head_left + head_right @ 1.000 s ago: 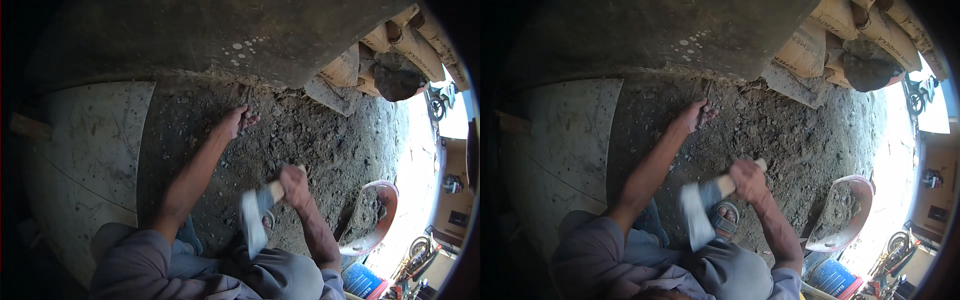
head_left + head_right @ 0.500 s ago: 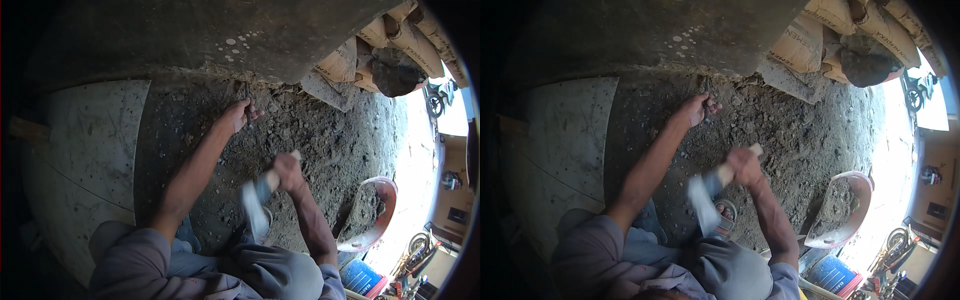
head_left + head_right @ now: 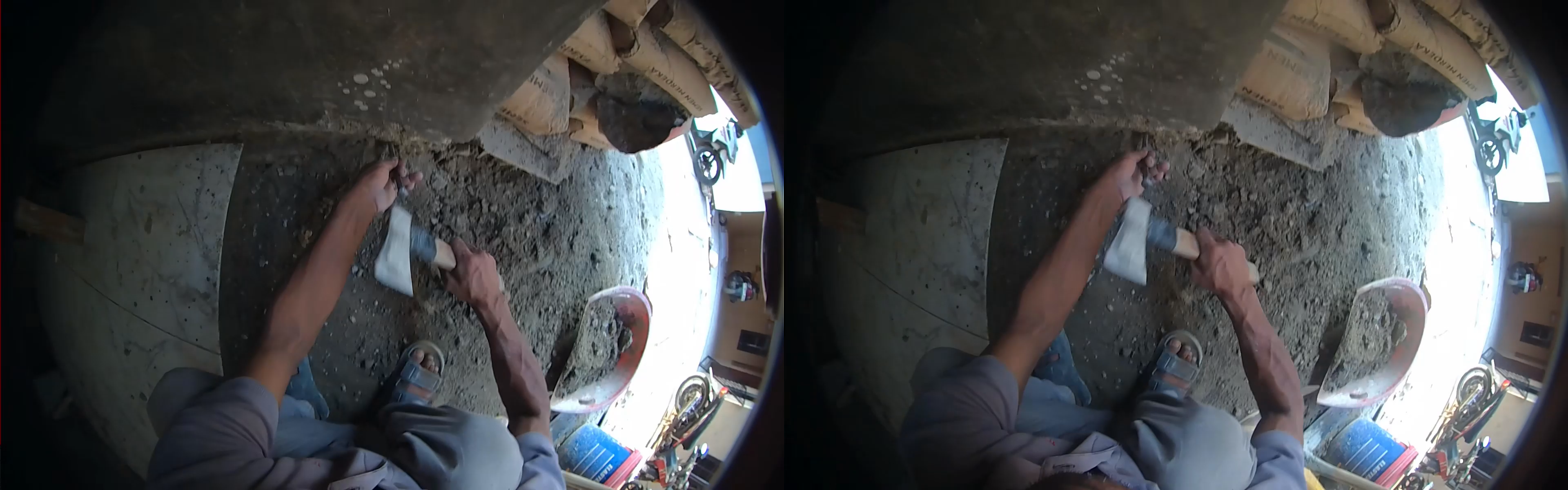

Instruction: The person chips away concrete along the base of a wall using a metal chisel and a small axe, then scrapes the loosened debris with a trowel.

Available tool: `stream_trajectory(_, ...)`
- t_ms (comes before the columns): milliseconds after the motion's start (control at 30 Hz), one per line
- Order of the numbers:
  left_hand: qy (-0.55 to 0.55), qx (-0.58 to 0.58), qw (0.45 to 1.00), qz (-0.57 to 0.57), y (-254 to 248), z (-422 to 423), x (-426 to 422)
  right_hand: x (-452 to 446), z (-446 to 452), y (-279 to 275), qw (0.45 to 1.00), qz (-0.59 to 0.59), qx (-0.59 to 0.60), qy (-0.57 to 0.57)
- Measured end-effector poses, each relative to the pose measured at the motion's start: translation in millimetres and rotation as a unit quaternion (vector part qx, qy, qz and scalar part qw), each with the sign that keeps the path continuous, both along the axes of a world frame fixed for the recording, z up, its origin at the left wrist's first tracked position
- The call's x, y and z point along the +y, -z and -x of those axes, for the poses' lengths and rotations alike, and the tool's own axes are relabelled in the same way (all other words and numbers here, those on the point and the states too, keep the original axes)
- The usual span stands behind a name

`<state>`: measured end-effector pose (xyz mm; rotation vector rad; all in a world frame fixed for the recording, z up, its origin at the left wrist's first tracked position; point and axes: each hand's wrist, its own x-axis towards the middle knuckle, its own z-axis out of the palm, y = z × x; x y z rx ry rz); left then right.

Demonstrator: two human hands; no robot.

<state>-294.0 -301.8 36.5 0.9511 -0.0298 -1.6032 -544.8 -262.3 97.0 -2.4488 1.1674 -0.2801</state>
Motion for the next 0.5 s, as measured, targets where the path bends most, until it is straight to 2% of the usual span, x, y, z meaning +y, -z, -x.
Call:
stream_trajectory(100,0.009,0.016,1.000,-0.008,-2.6,-1.6,0.9,21.9,-13.7,-42.8,0.955,0.059,-0.206,-0.206)
stream_trajectory(167,0.016,-0.006,1.000,0.017,7.1,-2.2,9.1,15.4,-9.1,-4.7,0.941,0.086,-0.237,-0.227)
stream_trajectory(200,0.020,-0.006,1.000,0.012,7.2,-1.0,12.2,9.7,-8.1,6.9,0.942,0.083,-0.237,-0.221)
stream_trajectory(233,0.010,0.005,1.000,-0.008,4.1,-1.5,12.4,-0.5,-9.9,13.5,0.987,0.033,-0.118,-0.108)
stream_trajectory(267,-0.002,0.014,1.000,-0.027,-0.5,-2.9,11.2,-6.8,-10.2,17.2,1.000,-0.016,0.002,0.007)
stream_trajectory(367,0.029,0.020,0.999,0.017,9.3,-8.4,14.2,13.6,-11.2,-9.2,0.997,-0.054,-0.029,-0.040)
stream_trajectory(400,0.028,0.010,0.999,-0.031,6.1,-3.0,16.5,24.3,-14.7,-17.7,0.995,-0.073,-0.030,-0.065)
stream_trajectory(433,0.023,0.009,0.999,-0.028,13.3,0.5,18.5,29.4,-19.9,-25.5,0.995,-0.070,-0.030,-0.069)
stream_trajectory(500,0.048,-0.132,0.990,0.013,28.1,13.5,37.1,43.4,-22.9,-34.2,0.986,-0.028,-0.057,-0.151)
